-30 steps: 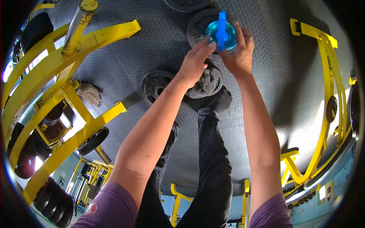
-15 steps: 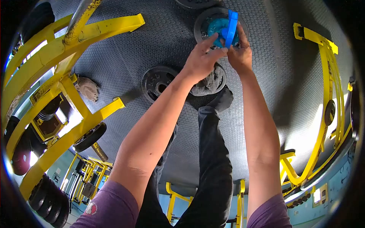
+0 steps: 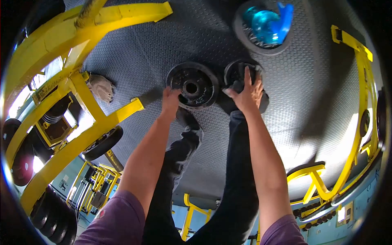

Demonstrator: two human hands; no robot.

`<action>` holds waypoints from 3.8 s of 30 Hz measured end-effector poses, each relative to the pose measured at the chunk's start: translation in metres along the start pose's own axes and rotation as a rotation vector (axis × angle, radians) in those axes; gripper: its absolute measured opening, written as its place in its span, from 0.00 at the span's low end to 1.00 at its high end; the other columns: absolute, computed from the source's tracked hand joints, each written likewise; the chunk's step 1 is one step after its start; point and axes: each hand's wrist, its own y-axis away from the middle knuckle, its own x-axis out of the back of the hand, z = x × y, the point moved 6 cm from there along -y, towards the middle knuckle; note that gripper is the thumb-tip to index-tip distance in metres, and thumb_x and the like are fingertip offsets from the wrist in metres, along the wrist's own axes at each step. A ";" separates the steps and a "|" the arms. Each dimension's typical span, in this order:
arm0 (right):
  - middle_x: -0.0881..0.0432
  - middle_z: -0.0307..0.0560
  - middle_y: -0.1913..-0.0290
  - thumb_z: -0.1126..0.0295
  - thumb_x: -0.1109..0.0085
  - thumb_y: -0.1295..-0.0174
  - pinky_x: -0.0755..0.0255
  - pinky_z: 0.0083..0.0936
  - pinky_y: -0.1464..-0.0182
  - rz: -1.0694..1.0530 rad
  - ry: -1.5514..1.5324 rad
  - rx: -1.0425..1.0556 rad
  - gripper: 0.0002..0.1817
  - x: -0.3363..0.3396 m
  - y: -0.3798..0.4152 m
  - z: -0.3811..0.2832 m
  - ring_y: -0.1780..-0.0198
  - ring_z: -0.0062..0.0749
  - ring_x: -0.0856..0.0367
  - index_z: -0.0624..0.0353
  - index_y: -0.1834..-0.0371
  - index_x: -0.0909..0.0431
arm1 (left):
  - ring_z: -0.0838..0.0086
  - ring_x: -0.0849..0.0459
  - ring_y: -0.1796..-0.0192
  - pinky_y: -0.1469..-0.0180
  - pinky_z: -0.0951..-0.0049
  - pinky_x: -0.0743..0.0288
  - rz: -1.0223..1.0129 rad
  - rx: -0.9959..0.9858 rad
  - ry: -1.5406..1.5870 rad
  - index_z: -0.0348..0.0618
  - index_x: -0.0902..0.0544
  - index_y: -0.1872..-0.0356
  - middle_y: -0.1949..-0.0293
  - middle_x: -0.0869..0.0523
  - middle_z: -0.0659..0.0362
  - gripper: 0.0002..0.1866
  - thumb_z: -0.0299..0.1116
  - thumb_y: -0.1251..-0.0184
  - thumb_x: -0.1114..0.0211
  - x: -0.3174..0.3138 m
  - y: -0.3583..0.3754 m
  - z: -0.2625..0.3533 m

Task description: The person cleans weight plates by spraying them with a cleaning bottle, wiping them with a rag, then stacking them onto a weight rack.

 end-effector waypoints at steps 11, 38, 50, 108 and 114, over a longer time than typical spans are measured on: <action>0.29 0.54 0.33 0.61 0.37 0.43 0.44 0.50 0.29 0.209 -0.121 0.339 0.28 -0.149 0.042 -0.178 0.30 0.55 0.37 0.56 0.38 0.23 | 0.69 0.29 0.42 0.36 0.50 0.39 -0.094 0.329 0.430 0.58 0.30 0.31 0.39 0.29 0.58 0.36 0.65 0.35 0.47 0.032 -0.057 -0.085; 0.26 0.47 0.38 0.63 0.44 0.39 0.30 0.46 0.42 -0.390 0.112 0.686 0.22 -0.197 0.067 -0.187 0.39 0.50 0.30 0.55 0.41 0.20 | 0.66 0.29 0.40 0.35 0.54 0.39 -0.119 0.301 0.335 0.55 0.33 0.28 0.36 0.28 0.56 0.38 0.63 0.35 0.42 0.051 -0.051 -0.071; 0.27 0.65 0.51 0.70 0.39 0.40 0.28 0.49 0.53 -0.028 -0.191 0.130 0.13 -0.195 0.133 -0.100 0.54 0.60 0.25 0.61 0.53 0.15 | 0.73 0.28 0.45 0.40 0.58 0.36 -0.139 0.316 0.281 0.58 0.29 0.32 0.36 0.27 0.62 0.34 0.62 0.36 0.41 0.024 -0.033 -0.089; 0.20 0.52 0.52 0.73 0.38 0.48 0.30 0.44 0.44 -0.289 -0.280 -0.013 0.14 -0.125 0.043 -0.068 0.48 0.48 0.21 0.59 0.56 0.18 | 0.68 0.30 0.40 0.38 0.56 0.38 -0.058 0.207 0.160 0.54 0.32 0.30 0.33 0.30 0.60 0.38 0.63 0.37 0.41 0.034 -0.049 -0.102; 0.20 0.59 0.56 0.75 0.39 0.52 0.24 0.43 0.50 0.143 -0.339 -0.200 0.17 0.000 0.042 -0.041 0.54 0.52 0.21 0.62 0.56 0.22 | 0.61 0.37 0.26 0.26 0.59 0.46 0.021 0.165 0.207 0.44 0.38 0.25 0.27 0.32 0.52 0.41 0.53 0.35 0.38 0.028 -0.041 -0.062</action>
